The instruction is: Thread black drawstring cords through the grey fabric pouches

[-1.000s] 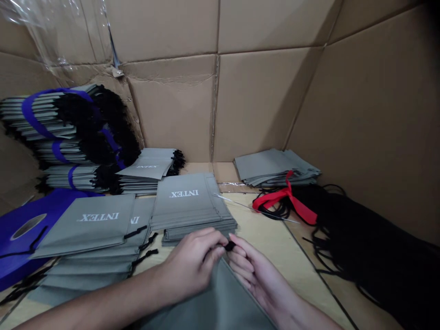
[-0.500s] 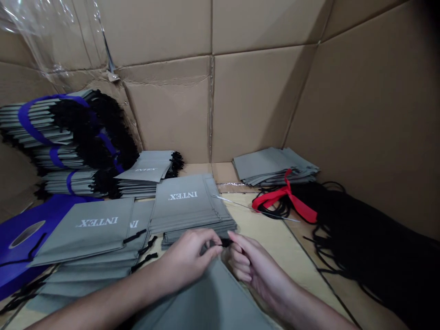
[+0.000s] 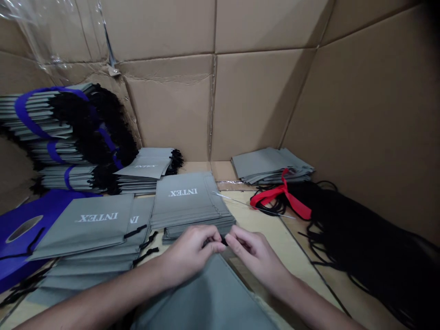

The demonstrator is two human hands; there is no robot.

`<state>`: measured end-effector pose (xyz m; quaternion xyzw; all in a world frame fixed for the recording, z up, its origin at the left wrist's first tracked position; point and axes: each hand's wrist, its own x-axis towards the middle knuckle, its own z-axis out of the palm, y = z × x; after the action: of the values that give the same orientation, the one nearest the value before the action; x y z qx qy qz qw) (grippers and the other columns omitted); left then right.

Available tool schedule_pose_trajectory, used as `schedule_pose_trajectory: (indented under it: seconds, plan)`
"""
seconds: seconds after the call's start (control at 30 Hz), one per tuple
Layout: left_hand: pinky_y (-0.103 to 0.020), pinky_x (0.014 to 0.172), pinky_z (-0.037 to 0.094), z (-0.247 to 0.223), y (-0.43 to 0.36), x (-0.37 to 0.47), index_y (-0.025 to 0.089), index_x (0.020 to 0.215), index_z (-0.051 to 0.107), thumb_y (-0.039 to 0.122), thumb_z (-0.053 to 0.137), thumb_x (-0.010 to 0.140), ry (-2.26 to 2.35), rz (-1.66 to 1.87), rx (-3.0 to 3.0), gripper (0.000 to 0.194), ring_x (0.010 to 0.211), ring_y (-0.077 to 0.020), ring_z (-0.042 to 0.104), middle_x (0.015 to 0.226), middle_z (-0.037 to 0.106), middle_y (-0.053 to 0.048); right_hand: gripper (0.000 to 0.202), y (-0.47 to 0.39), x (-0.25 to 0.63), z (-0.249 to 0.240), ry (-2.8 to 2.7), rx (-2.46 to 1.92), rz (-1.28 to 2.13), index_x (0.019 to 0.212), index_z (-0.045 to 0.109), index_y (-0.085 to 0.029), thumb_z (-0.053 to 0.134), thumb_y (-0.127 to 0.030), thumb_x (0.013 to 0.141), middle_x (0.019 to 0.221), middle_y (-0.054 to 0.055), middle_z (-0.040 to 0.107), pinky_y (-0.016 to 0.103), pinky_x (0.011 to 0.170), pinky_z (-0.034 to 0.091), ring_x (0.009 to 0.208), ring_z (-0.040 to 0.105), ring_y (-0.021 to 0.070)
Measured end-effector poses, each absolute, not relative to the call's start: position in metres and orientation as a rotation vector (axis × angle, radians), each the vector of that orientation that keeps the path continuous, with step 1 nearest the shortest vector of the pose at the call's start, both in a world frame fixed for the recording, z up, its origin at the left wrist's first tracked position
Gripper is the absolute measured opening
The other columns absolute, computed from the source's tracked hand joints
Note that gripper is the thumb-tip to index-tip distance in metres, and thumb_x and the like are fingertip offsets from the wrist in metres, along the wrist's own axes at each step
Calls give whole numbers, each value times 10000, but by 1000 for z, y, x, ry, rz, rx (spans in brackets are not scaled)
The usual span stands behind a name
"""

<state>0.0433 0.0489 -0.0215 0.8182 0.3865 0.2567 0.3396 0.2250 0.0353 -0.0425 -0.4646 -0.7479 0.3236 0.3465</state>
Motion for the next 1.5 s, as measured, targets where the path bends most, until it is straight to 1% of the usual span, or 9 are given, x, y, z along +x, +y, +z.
schedule_pose_trajectory:
  seconds: [0.23,0.43,0.6,0.77,0.9,1.0,1.13,1.27,1.5]
  plan:
    - [-193,559,304,-17,42,44,173,789,515,284,467,864,968,583,2088,143,607,-101,420,657,467,53,520,41,209,-50,-1475,-1040,1510,538,353,-211,604,-642,685,417,-115,259,214,394,135,383,189,50]
    - [-190,495,248,-19,43,44,154,825,580,313,490,858,849,660,2025,186,531,-84,327,569,374,68,406,27,209,-40,-1233,-944,1781,639,486,-175,601,-543,766,339,-134,278,198,367,139,333,126,31]
    - [-198,509,242,-15,44,42,145,793,561,389,464,873,734,614,1811,275,572,-90,317,607,366,53,408,20,209,-36,-1029,-875,1916,651,484,-180,681,-534,696,339,-147,264,180,357,144,332,104,22]
    - [-198,510,228,-14,46,42,150,801,534,367,462,879,713,582,1838,241,570,-87,299,609,355,57,431,30,214,-38,-1134,-879,1907,618,474,-186,654,-568,699,310,-150,253,187,346,138,302,108,18]
    - [-195,568,275,-19,49,41,157,787,510,385,459,881,732,651,1795,252,642,-101,345,679,388,39,474,40,217,-42,-1436,-974,1656,586,456,-191,591,-627,714,317,-121,308,205,348,135,298,182,32]
    - [-199,602,297,-27,53,40,155,798,494,394,443,888,761,694,1757,260,669,-107,367,707,408,33,487,40,215,-51,-1479,-1030,1489,634,456,-190,476,-655,778,390,-97,355,207,364,158,347,250,52]
    - [-206,613,308,-38,58,39,149,848,497,387,480,863,795,721,1735,239,668,-112,403,711,464,27,412,31,211,-60,-1571,-1061,1376,698,424,-196,423,-573,863,513,-75,397,205,432,233,458,327,70]
    - [-211,596,300,-41,59,39,149,869,495,393,505,839,812,712,1772,246,644,-116,408,680,483,29,364,22,210,-60,-1655,-1038,1283,716,397,-207,367,-511,916,514,-82,371,218,481,264,486,328,81]
    - [-207,579,286,-42,59,38,154,851,495,360,535,824,743,709,1810,211,618,-107,383,651,455,44,378,23,209,-59,-1616,-1094,1275,689,377,-212,380,-522,905,497,-92,325,224,439,207,455,274,77]
